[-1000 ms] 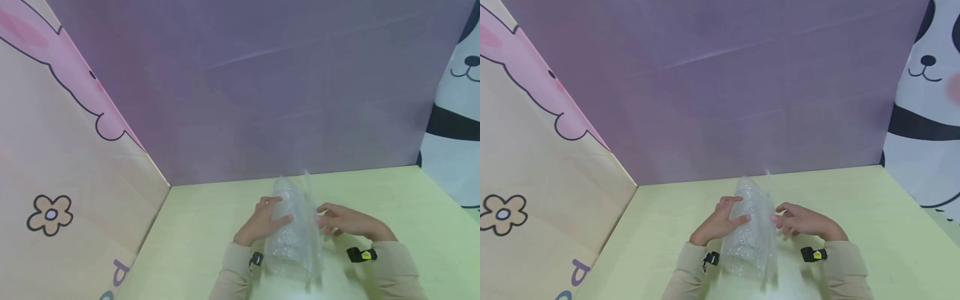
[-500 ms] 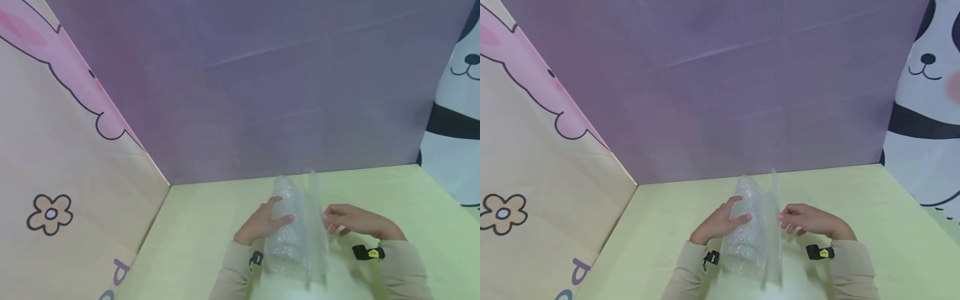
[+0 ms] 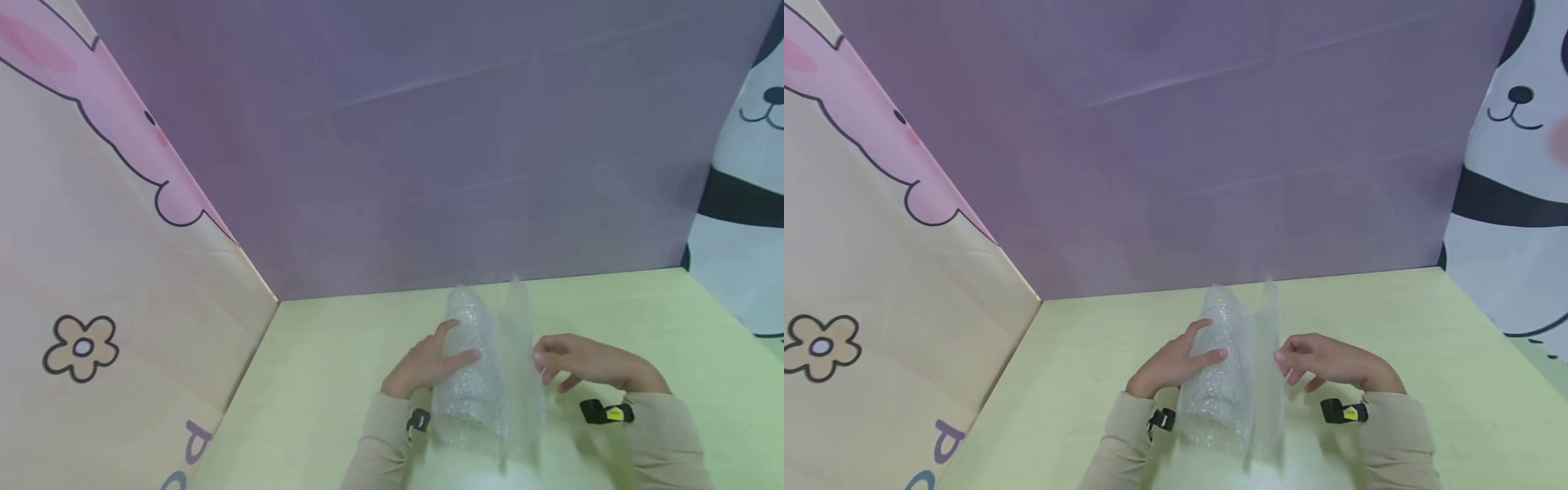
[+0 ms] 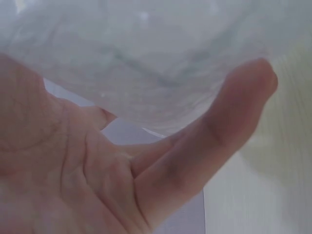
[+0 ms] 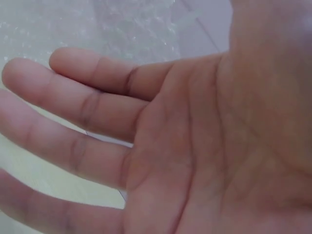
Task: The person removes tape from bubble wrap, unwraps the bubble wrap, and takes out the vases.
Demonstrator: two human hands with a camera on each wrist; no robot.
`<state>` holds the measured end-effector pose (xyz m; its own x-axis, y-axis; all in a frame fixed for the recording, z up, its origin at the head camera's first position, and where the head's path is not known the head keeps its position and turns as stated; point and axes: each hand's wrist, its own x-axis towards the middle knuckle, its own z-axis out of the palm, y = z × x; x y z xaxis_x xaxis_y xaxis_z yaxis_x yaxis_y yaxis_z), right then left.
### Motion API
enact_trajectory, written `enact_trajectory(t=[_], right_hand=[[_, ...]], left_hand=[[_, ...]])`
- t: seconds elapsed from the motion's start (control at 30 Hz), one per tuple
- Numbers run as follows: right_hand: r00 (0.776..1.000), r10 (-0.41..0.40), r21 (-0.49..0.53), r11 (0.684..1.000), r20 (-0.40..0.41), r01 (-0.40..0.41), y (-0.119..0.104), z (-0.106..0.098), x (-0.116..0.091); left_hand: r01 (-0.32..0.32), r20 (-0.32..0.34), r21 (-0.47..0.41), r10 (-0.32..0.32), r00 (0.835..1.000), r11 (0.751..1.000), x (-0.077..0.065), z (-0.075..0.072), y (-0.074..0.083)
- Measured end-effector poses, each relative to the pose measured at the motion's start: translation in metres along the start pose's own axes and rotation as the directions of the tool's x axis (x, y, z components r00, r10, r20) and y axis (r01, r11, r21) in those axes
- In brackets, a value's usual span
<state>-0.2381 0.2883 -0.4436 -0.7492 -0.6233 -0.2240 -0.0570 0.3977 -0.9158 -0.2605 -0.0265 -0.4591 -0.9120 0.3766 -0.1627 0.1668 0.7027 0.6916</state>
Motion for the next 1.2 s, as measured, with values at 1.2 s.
enact_trajectory(t=[1.2], right_hand=[[0.996,-0.002,-0.060,0.998,-0.086,-0.003,0.012,-0.009,-0.010]], left_hand=[[0.008,-0.073,-0.072,-0.014,0.997,0.997,0.002,0.006,0.000]])
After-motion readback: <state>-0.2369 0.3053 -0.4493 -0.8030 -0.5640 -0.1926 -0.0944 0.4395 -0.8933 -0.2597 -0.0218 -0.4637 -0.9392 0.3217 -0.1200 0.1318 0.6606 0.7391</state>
